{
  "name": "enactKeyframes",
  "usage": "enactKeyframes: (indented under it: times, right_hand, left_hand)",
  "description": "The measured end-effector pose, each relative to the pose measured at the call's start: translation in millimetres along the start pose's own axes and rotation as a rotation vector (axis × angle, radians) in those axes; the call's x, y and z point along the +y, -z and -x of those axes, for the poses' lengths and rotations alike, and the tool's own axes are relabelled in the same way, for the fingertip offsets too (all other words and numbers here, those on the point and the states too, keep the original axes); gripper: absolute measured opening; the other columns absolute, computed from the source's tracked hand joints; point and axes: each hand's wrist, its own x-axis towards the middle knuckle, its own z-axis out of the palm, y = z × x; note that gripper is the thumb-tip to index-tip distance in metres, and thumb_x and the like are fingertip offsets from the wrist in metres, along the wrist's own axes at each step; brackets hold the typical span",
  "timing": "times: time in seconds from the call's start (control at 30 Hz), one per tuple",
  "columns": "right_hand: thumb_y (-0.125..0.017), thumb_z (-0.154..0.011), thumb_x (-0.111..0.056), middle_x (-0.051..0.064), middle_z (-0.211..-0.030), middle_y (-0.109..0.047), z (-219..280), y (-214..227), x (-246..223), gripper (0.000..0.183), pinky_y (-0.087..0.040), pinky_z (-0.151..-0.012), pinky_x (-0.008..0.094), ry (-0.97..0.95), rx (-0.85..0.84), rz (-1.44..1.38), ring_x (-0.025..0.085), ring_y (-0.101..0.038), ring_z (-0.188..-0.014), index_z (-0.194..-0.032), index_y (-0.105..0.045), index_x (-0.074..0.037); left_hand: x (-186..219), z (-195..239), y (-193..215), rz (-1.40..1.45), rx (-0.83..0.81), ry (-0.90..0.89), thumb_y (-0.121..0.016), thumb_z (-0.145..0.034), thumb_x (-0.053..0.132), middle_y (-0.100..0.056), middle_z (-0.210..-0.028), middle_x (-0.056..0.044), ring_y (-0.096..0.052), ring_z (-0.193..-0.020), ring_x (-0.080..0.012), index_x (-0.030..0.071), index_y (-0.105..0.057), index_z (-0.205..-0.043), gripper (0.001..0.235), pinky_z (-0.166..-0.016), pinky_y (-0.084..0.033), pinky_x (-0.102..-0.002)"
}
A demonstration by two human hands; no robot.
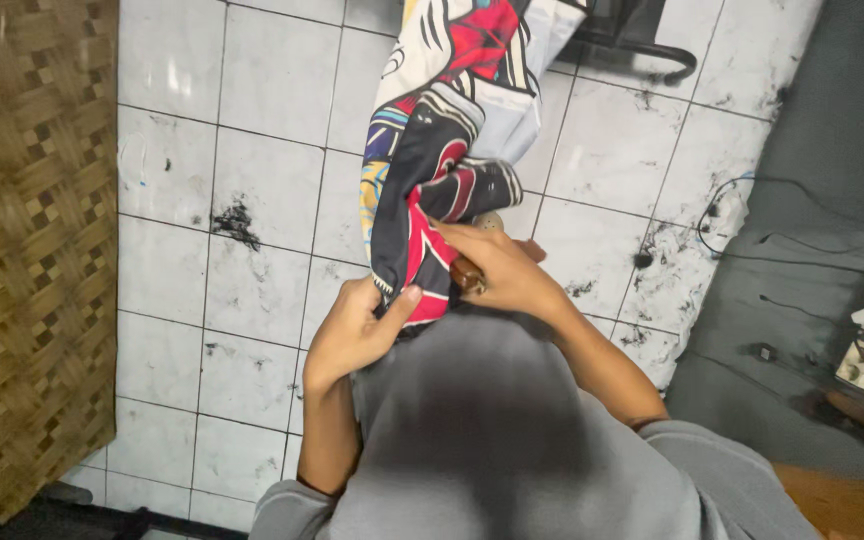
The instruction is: The person holds a barber's hair cape and uses a large flat brush to sweep hair off of it, turning the cape over and shaking it out to remove debris.
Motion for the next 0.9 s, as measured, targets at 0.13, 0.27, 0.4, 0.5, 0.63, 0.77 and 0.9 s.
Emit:
enactKeyframes:
  times: [0.13,0.27,0.4,0.5,0.63,0.77,0.9]
  right_hand:
    - [-0.064,-0.071,0.002,0.02,-0.086,-0.069,-9,-33,0,0.067,-0.054,-0.076,0.039,-0.394,-0.28,-0.005,0.033,-0.071,-0.083,-0.137,-0.063,-0.008]
    - [-0.065,-0.069,0.0,0.015,-0.084,-0.067,-16,-58,14,0.068,-0.051,-0.07,0.04,-0.103,-0.194,0.044,0.035,-0.065,-0.075,-0.137,-0.058,-0.001]
    - [-0.063,-0.067,0.0,0.005,-0.079,-0.066,-17,-70,30,0.074,-0.046,-0.079,0.038,0.115,-0.234,-0.037,0.024,-0.06,-0.068,-0.14,-0.053,0.0]
    - [-0.058,-0.07,0.001,0.005,-0.07,-0.058,-32,-69,39,0.072,-0.045,-0.058,0.026,-0.225,-0.244,-0.208,0.013,-0.056,-0.059,-0.142,-0.057,-0.008]
    - [-0.06,-0.083,0.003,0.0,-0.09,-0.055,-24,-43,48,0.061,-0.044,-0.07,0.02,-0.154,0.206,-0.277,0.005,-0.05,-0.078,-0.144,-0.053,-0.004]
    - [-0.049,-0.083,0.005,0.004,-0.11,-0.066,-25,10,38,0.053,-0.049,-0.094,0.022,-0.117,0.223,-0.254,0.006,-0.059,-0.103,-0.135,-0.06,0.005]
    - [-0.053,-0.091,0.006,0.006,-0.105,-0.064,-35,27,18,0.042,-0.048,-0.091,0.021,-0.077,0.4,-0.075,0.005,-0.057,-0.096,-0.132,-0.06,0.003]
  left_hand:
    - [-7,26,20,0.074,-0.087,-0.039,-0.072,-0.094,0.014,-0.069,-0.072,-0.005,-0.058,-0.064,-0.0067,-0.002,-0.069,-0.094,0.017,-0.056,-0.049,-0.028]
    - [-12,37,31,0.14,0.027,-0.005,-0.075,-0.091,0.014,-0.074,-0.082,-0.005,-0.063,-0.074,-0.0067,-0.002,-0.069,-0.099,0.019,-0.065,-0.055,-0.028]
    - [-23,46,47,0.144,-0.038,-0.046,-0.077,-0.092,0.016,-0.077,-0.094,-0.006,-0.067,-0.086,-0.0072,-0.003,-0.069,-0.109,0.027,-0.077,-0.058,-0.027]
    - [-30,39,52,0.215,0.049,-0.12,-0.079,-0.092,0.017,-0.073,-0.108,-0.009,-0.066,-0.101,-0.0125,-0.005,-0.06,-0.123,0.042,-0.09,-0.056,-0.031]
    - [-57,14,44,-0.232,0.312,-0.276,-0.089,-0.071,0.019,-0.061,-0.119,-0.023,-0.063,-0.11,-0.0364,-0.012,-0.048,-0.133,0.081,-0.091,-0.051,-0.039]
    - [-110,-17,18,-0.381,0.355,-0.327,-0.078,-0.074,0.015,-0.069,-0.108,-0.022,-0.067,-0.101,-0.0448,-0.006,-0.062,-0.121,0.054,-0.086,-0.051,-0.042]
    - [-122,-26,9,-0.127,0.236,-0.033,-0.064,-0.094,0.007,-0.07,-0.091,-0.02,-0.072,-0.085,-0.0309,-0.005,-0.068,-0.108,0.019,-0.078,-0.055,-0.036]
